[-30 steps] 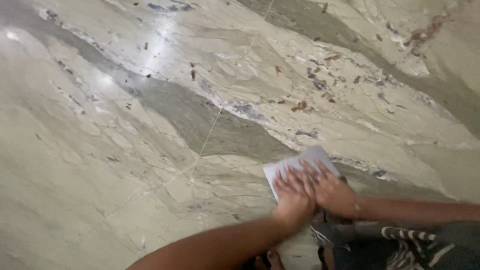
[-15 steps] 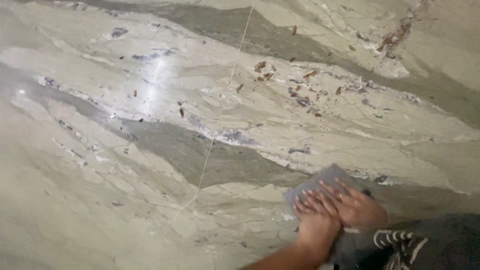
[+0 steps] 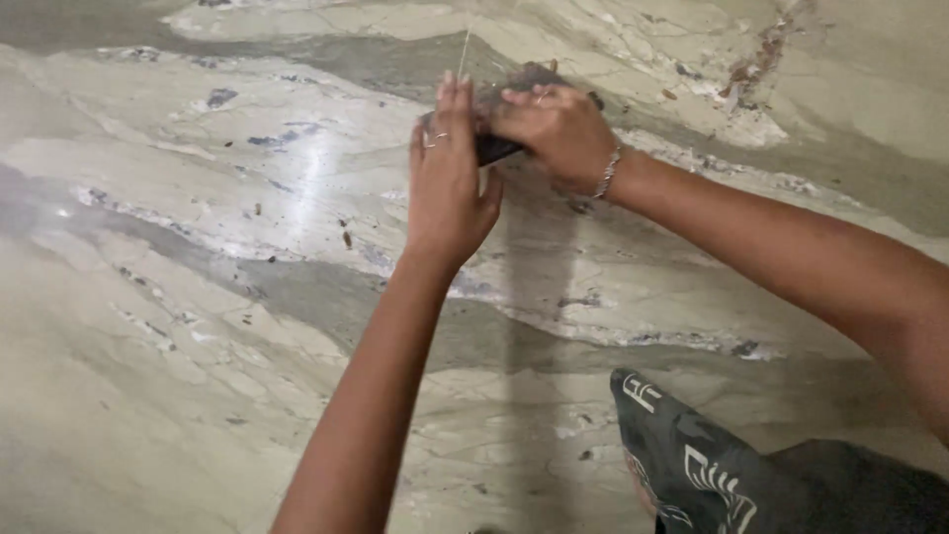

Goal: The person kneels on a marble floor and uses a flat scraper blade to scrape dried debris and residue off the floor surface, working across different spots and pushing the loosened material aside as they move along the floor.

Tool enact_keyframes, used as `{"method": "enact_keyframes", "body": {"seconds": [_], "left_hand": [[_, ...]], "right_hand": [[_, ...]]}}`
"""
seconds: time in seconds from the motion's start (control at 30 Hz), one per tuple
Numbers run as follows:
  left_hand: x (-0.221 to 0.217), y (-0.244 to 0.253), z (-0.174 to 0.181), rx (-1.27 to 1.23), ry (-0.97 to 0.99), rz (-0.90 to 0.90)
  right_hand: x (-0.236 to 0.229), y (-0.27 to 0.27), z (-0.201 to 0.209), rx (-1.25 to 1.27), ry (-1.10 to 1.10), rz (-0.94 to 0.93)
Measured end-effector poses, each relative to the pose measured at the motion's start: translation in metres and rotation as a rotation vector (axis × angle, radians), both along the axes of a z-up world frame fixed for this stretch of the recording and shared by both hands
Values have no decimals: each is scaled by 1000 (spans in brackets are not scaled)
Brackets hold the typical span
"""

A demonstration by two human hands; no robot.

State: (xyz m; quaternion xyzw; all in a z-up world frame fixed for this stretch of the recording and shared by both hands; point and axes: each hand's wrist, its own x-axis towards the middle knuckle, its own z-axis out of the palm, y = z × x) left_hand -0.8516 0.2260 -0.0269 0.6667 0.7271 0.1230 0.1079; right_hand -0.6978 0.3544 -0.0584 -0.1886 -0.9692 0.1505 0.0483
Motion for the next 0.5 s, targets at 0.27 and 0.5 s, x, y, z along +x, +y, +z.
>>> {"method": "enact_keyframes", "body": {"seconds": [0.27, 0.5], "left_hand": [[-28, -179, 47, -162, -232, 190], [-41, -278, 8, -654, -87, 479]], "right_hand": [[4, -29, 34, -151, 3, 138], [165, -155, 15, -61, 97, 443]]}}
